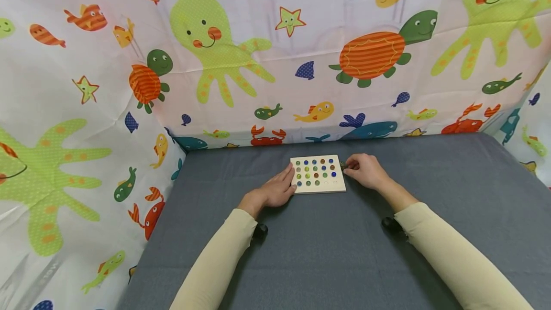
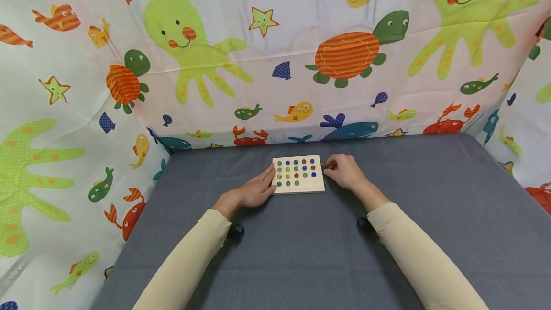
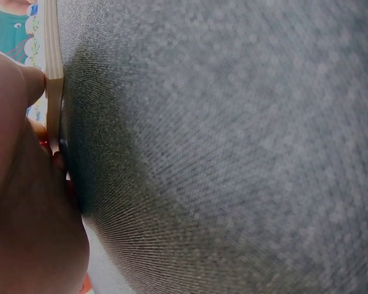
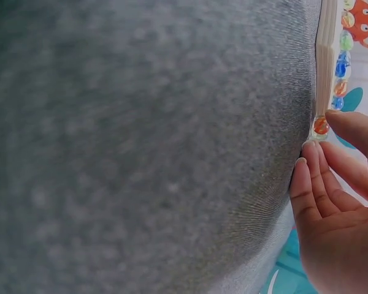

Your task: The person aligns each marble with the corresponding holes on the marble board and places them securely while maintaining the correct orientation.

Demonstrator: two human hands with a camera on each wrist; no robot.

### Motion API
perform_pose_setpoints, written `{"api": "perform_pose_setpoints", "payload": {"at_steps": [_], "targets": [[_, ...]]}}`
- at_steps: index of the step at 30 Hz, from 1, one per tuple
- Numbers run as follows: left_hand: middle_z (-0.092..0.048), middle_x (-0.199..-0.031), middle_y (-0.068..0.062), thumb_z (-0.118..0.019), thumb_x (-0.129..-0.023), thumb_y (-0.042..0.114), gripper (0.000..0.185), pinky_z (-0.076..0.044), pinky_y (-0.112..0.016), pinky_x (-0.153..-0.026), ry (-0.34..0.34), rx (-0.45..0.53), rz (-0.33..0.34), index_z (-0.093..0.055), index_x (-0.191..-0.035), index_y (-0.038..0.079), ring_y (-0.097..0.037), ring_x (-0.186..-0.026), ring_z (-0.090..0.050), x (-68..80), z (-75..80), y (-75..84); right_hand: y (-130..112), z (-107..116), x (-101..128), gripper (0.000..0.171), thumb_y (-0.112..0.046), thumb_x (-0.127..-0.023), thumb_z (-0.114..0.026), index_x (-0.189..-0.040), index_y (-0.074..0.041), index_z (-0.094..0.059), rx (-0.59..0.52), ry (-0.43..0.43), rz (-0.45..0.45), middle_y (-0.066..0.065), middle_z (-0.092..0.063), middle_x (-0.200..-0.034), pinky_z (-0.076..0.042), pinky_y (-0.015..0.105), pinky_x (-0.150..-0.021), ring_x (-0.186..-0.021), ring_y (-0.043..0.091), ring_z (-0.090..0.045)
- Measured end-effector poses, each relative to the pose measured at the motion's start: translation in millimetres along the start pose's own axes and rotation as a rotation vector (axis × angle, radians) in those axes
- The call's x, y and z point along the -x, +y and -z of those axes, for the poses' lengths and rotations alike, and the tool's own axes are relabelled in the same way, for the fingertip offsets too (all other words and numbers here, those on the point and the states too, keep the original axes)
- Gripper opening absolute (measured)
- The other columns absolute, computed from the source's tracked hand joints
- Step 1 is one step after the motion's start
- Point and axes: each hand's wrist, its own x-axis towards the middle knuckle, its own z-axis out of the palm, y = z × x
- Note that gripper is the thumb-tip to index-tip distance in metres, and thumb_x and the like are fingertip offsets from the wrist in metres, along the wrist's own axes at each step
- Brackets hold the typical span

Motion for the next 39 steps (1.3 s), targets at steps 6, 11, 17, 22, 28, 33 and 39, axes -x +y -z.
{"api": "perform_pose_setpoints", "payload": {"at_steps": [6,11,17,22,28,33,39], "targets": [[0.012,-0.172,0.003,-0.03,-0.112,0.044,0.069,-0.009,-0.037,-0.127,-0.004,-0.012,-0.005,0.002,-0.165,0.015,-0.014,-0.158,0.004,-1.9,-0.8,-0.3,2.1,-1.6,-2.5,0.025,-0.014,-0.098,-0.07,-0.112,0.006,-0.071,0.002,0.003,-0.022,0.017,-0.07,-0.099,-0.053,0.045,-0.079,-0.086,0.027,-0.062],[0.011,-0.172,0.001,-0.029,-0.112,0.043,0.068,-0.01,-0.036,-0.127,0.003,-0.031,-0.011,0.002,-0.165,0.013,-0.014,-0.158,0.003,-0.8,0.2,0.4,1.6,-3.3,-4.5,0.023,-0.014,-0.098,-0.069,-0.111,0.005,-0.073,0.007,0.011,-0.022,0.017,-0.071,-0.098,-0.053,0.045,-0.079,-0.085,0.027,-0.062],[0.01,-0.172,-0.001,-0.029,-0.112,0.041,0.068,-0.01,-0.036,-0.127,0.019,-0.043,-0.019,0.001,-0.165,0.011,-0.016,-0.158,0.003,2.2,0.1,2.1,-0.3,-5.1,-6.0,0.024,-0.014,-0.098,-0.069,-0.111,0.006,-0.072,0.014,0.006,-0.036,0.017,-0.071,-0.099,-0.053,0.046,-0.081,-0.086,0.028,-0.061],[0.009,-0.173,0.0,-0.03,-0.112,0.042,0.068,-0.01,-0.036,-0.127,0.029,-0.033,-0.018,-0.001,-0.165,0.012,-0.015,-0.158,0.002,2.0,-1.7,2.4,-0.9,-6.3,-5.1,0.024,-0.014,-0.099,-0.068,-0.111,0.006,-0.072,0.021,0.006,-0.048,0.018,-0.07,-0.1,-0.053,0.046,-0.081,-0.087,0.028,-0.061],[0.01,-0.172,0.001,-0.031,-0.112,0.042,0.068,-0.009,-0.036,-0.127,0.021,-0.015,-0.016,0.0,-0.165,0.013,-0.014,-0.158,0.003,0.0,-2.8,0.5,-0.5,-7.7,-4.8,0.023,-0.013,-0.098,-0.069,-0.11,0.006,-0.072,0.037,0.023,-0.041,0.018,-0.071,-0.099,-0.054,0.047,-0.081,-0.086,0.028,-0.061],[0.011,-0.172,0.001,-0.031,-0.112,0.042,0.068,-0.01,-0.037,-0.127,0.015,-0.017,-0.017,0.0,-0.165,0.013,-0.014,-0.158,0.003,-0.9,-2.0,-0.3,-1.6,-8.1,-5.1,0.021,-0.012,-0.098,-0.069,-0.109,0.006,-0.073,0.031,0.024,-0.046,0.018,-0.07,-0.099,-0.054,0.046,-0.082,-0.086,0.028,-0.06],[0.01,-0.172,0.002,-0.031,-0.112,0.043,0.069,-0.01,-0.037,-0.127,0.018,-0.014,-0.015,-0.001,-0.166,0.014,-0.014,-0.158,0.002,0.1,-1.4,0.4,-1.5,-8.9,-6.0,0.021,-0.013,-0.098,-0.069,-0.108,0.005,-0.073,0.033,0.022,-0.052,0.017,-0.07,-0.097,-0.053,0.045,-0.08,-0.085,0.028,-0.059]]}}
